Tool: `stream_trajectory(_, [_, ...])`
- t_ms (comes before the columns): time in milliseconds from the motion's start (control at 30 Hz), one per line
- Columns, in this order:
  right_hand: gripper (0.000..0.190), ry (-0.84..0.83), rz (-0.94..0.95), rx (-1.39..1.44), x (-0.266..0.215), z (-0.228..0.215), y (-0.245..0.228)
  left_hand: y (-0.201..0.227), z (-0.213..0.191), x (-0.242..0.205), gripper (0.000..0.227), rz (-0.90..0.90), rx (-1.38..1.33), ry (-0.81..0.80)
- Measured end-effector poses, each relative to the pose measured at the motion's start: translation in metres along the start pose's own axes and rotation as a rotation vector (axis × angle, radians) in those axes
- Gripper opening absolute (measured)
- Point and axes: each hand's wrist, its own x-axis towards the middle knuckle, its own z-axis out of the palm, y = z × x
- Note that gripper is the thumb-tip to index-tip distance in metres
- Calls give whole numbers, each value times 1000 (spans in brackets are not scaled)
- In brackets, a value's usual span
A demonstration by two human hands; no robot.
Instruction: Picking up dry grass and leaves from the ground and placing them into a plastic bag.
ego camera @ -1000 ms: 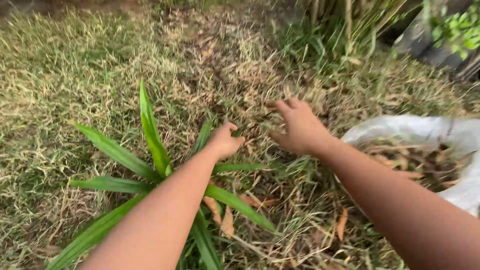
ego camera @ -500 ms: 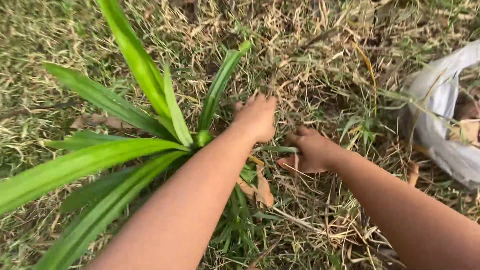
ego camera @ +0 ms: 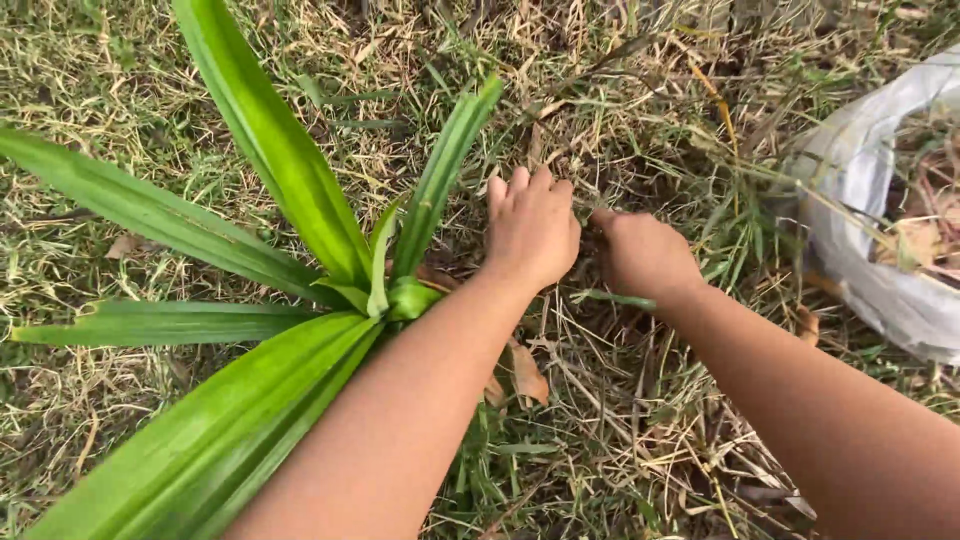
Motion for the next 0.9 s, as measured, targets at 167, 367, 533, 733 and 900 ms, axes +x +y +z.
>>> stream_trajectory(167, [44, 228, 38, 195, -1, -29, 17, 15, -16, 11, 25, -1, -310, 111])
stream_trajectory(367, [48, 460, -118, 356, -8, -74, 35, 39, -36, 34, 16, 125, -445, 565])
stream_trajectory(533, [62, 519, -189, 511, -30, -119, 39, 75, -57, 47, 31, 30, -814, 276])
stream_trajectory(733, [33, 477, 12, 756, -53, -159, 60, 134, -68, 62, 46, 183, -1046, 524])
stream_trajectory(900, [17, 659, 97, 963, -45, -173, 123, 168, -85, 82, 69, 188, -1173, 516])
